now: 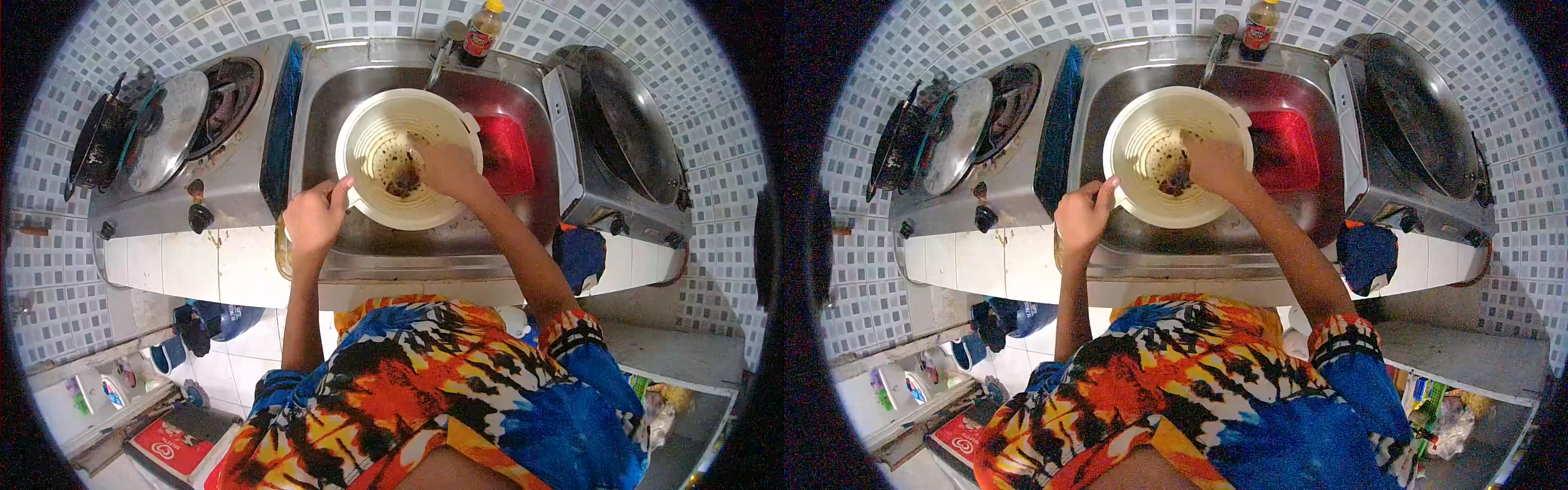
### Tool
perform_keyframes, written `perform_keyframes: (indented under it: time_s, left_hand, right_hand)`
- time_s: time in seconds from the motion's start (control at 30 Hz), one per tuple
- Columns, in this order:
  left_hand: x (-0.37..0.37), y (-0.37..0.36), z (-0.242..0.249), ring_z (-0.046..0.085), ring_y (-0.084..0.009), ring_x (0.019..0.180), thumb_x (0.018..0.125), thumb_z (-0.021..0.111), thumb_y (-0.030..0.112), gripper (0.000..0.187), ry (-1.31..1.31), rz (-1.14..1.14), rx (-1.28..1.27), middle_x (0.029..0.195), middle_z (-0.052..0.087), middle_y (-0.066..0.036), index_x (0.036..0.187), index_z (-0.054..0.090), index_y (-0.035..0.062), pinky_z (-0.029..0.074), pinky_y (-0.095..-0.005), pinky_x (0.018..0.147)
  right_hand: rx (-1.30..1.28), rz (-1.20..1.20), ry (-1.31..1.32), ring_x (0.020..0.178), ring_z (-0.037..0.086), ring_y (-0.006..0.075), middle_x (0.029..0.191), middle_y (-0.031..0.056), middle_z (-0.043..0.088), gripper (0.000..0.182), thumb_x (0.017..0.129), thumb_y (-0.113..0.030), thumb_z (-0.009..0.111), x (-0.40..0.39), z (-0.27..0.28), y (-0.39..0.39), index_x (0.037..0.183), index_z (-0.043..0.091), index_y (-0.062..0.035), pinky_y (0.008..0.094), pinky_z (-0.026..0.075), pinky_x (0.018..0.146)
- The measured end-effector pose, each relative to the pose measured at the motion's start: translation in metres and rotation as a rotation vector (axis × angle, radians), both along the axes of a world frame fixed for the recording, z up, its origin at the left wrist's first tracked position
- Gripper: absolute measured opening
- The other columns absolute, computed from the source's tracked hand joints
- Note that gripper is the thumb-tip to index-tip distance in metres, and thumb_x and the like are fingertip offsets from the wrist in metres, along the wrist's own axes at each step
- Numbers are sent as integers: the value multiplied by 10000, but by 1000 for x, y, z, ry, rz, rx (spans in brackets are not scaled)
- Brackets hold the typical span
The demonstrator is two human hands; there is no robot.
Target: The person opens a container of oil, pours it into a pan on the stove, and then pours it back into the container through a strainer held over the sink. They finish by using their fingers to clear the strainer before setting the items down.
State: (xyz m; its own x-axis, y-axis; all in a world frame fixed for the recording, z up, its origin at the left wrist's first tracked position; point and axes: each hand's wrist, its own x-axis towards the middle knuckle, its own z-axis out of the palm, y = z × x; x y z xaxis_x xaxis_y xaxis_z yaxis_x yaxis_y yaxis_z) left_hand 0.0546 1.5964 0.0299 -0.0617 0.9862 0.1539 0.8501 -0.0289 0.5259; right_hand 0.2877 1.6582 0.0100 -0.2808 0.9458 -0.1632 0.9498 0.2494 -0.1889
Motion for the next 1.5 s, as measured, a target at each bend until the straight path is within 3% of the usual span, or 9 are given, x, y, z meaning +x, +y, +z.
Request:
perform_keyframes:
  time_s: [0.27, 0.47, 0.63, 0.67, 0.7, 0.8, 1.13, 1.23, 1.5]
  left_hand:
    - [2, 1, 7, 585, -381, 567, 866, 574, 466, 444, -25, 27, -7, 577, 580, -175, 706, 682, 67, 453, -427, 528]
    - [-2, 7, 1, 594, -398, 624, 875, 542, 497, 487, 5, 18, -52, 629, 594, -199, 728, 681, 55, 462, -440, 571]
    - [-6, 13, 6, 603, -399, 654, 875, 539, 502, 492, -83, 0, -143, 644, 602, -201, 761, 690, 48, 467, -443, 598]
    - [-6, 16, 7, 603, -399, 654, 875, 539, 502, 492, -83, 2, -141, 644, 602, -201, 761, 690, 48, 467, -443, 598]
    - [-6, 19, 8, 606, -397, 660, 875, 540, 501, 488, -78, 2, -149, 644, 604, -199, 772, 694, 49, 469, -438, 603]
    - [-3, 26, 9, 613, -387, 662, 874, 541, 501, 481, -27, 10, -115, 637, 608, -188, 790, 702, 56, 473, -425, 610]
    - [-4, 31, 15, 584, -242, 512, 852, 570, 518, 527, -111, -2, -208, 508, 554, -113, 712, 681, 22, 442, -366, 545]
    - [-4, 30, 12, 624, -319, 608, 868, 543, 514, 501, -47, -11, -187, 561, 596, -129, 772, 705, 50, 468, -396, 606]
    - [3, 27, 6, 607, -283, 566, 877, 544, 500, 491, -102, 11, -223, 549, 586, -119, 780, 704, 47, 465, -378, 588]
  right_hand:
    - [-78, 24, 40, 824, 640, 355, 912, 180, 661, 318, 783, -154, 518, 2, 13, 1, 1055, 683, -148, 457, 503, 765]
    - [77, 61, 528, 874, 651, 314, 958, 186, 666, 287, 781, -149, 519, 27, 32, 1, 993, 692, -63, 408, 499, 822]
    - [64, -57, 957, 836, 630, 177, 928, 99, 695, 284, 815, -69, 501, 49, 66, -9, 1036, 669, -11, 279, 477, 828]
    - [179, -34, 1076, 706, 581, 108, 821, 29, 665, 259, 833, -47, 496, 54, 59, -7, 1012, 678, -3, 239, 477, 671]
    - [179, -32, 1076, 706, 581, 108, 821, 29, 665, 259, 833, -47, 496, 60, 66, -12, 1012, 678, -3, 239, 477, 671]
    - [13, -323, 1304, 489, 342, 0, 625, -72, 490, 238, 860, -74, 511, 80, 78, -26, 1012, 693, -50, 171, 254, 440]
    - [4, -542, 1428, 489, 338, 21, 608, -71, 423, 238, 846, -67, 507, 123, 44, -59, 1002, 683, -31, 189, 289, 427]
    - [-9, -610, 1466, 491, 339, 27, 615, -65, 431, 239, 838, -72, 506, 125, 35, -65, 993, 681, -24, 195, 301, 430]
    - [-2, -608, 1459, 496, 341, 26, 606, -59, 427, 253, 839, -78, 497, 138, 23, -78, 1013, 667, -8, 196, 283, 426]
